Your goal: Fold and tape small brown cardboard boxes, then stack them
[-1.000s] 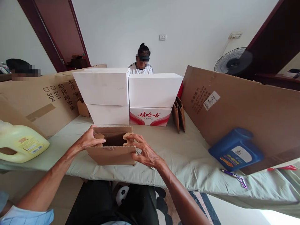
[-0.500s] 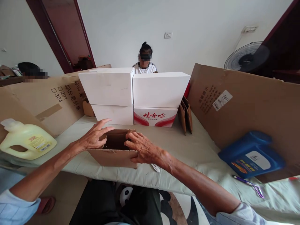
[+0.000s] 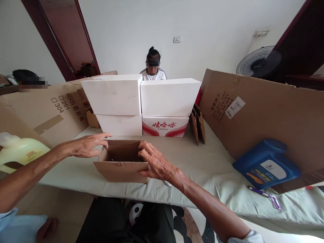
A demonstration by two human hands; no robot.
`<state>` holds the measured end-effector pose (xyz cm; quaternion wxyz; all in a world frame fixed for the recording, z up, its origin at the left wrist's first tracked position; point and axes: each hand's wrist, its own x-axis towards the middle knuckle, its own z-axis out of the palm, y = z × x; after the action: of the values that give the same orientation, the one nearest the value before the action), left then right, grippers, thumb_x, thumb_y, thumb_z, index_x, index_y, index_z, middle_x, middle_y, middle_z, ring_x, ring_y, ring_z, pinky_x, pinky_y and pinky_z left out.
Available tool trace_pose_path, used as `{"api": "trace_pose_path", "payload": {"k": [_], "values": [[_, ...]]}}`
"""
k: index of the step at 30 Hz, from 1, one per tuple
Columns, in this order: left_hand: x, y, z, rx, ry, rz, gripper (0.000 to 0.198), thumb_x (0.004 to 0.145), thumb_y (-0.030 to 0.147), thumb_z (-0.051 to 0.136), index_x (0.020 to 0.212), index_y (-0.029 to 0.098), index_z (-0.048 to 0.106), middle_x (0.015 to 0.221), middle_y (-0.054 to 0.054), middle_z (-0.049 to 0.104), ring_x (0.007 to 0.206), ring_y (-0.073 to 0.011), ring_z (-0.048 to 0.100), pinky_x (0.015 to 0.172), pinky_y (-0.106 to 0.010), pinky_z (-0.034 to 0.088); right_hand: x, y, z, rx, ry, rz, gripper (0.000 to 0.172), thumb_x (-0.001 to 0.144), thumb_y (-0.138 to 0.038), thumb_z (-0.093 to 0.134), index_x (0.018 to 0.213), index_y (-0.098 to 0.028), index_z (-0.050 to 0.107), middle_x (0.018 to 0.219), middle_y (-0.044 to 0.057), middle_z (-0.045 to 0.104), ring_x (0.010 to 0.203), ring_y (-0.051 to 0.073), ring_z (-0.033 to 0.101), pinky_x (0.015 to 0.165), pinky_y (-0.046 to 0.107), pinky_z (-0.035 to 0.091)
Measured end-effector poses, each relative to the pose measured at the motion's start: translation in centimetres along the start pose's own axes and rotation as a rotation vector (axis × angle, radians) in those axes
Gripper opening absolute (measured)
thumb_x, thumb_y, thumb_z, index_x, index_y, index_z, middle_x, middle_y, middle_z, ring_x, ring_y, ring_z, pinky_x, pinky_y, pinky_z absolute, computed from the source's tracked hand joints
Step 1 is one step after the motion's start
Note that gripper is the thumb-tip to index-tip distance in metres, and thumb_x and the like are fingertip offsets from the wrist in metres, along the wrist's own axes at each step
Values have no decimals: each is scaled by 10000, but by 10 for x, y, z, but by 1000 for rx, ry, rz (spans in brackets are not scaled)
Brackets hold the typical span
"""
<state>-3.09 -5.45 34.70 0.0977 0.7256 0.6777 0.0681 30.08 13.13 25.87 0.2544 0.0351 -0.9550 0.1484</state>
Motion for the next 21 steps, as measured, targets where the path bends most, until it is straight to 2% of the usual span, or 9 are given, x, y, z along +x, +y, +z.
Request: {"api": "trace_pose_path", "payload": {"k": [2,5,8,11,13,15,17,19,21], "values": [[-5,-8,-3,-128,-52,-26,344,683,237,708,1013,286,793,1554,-82,657,1099,-328,756,861,-366,600,-6,1,8,67,70,40,487,901,-316,870,1243,-251,529,1550,199,505,1515,361,503,1122,505,569],[-11,-11,6,-243,-51,-43,491,645,286,838,1123,296,724,1324,-56,729,1037,-289,736,871,-352,613,-14,-1,24,158,198,122,502,915,-377,870,1250,-262,515,1691,220,396,1575,364,464,1157,519,560],[-16,-9,28,-337,97,-72,558,620,386,942,1094,293,661,1220,-28,715,1036,-262,703,929,-378,625,-19,-7,40,274,369,237,535,899,-461,881,1243,-271,519,1767,220,331,1631,386,411,1243,578,486],[-18,-12,53,-438,321,-134,569,615,472,965,1002,279,595,1153,-22,707,1038,-257,684,968,-410,624,-22,-11,51,473,461,375,508,904,-477,873,1211,-275,521,1733,204,443,1595,366,481,1270,580,450],[-19,-16,69,-492,469,-198,601,606,515,972,954,271,548,1098,-21,705,1025,-259,679,989,-430,612,-25,-11,55,661,453,466,544,892,-490,883,1243,-286,522,1622,173,587,1478,329,607,1200,523,523],[-18,-19,82,-519,597,-264,626,605,549,969,932,268,515,1090,-26,706,1006,-255,674,993,-442,599,-27,-9,55,815,382,537,631,865,-526,898,1331,-288,547,1430,126,718,1264,298,726,1037,445,613],[-15,-18,90,-512,694,-317,634,610,571,959,933,269,505,1109,-33,705,1002,-254,665,975,-441,593,-27,-7,53,877,282,577,608,879,-564,873,1349,-260,636,1260,88,774,1095,277,756,912,393,631],[-12,-14,93,-479,765,-354,630,618,586,949,942,271,510,1120,-38,702,1009,-261,660,959,-439,585,-24,-5,48,890,213,582,508,912,-595,832,1257,-232,750,1182,79,794,1088,286,748,915,391,624],[-7,-9,92,-441,833,-399,646,616,602,949,968,273,519,1112,-41,698,1006,-269,659,946,-440,576,-18,-3,43,910,208,582,469,924,-614,816,1188,-226,806,1163,75,811,1135,301,743,956,403,623]]}}
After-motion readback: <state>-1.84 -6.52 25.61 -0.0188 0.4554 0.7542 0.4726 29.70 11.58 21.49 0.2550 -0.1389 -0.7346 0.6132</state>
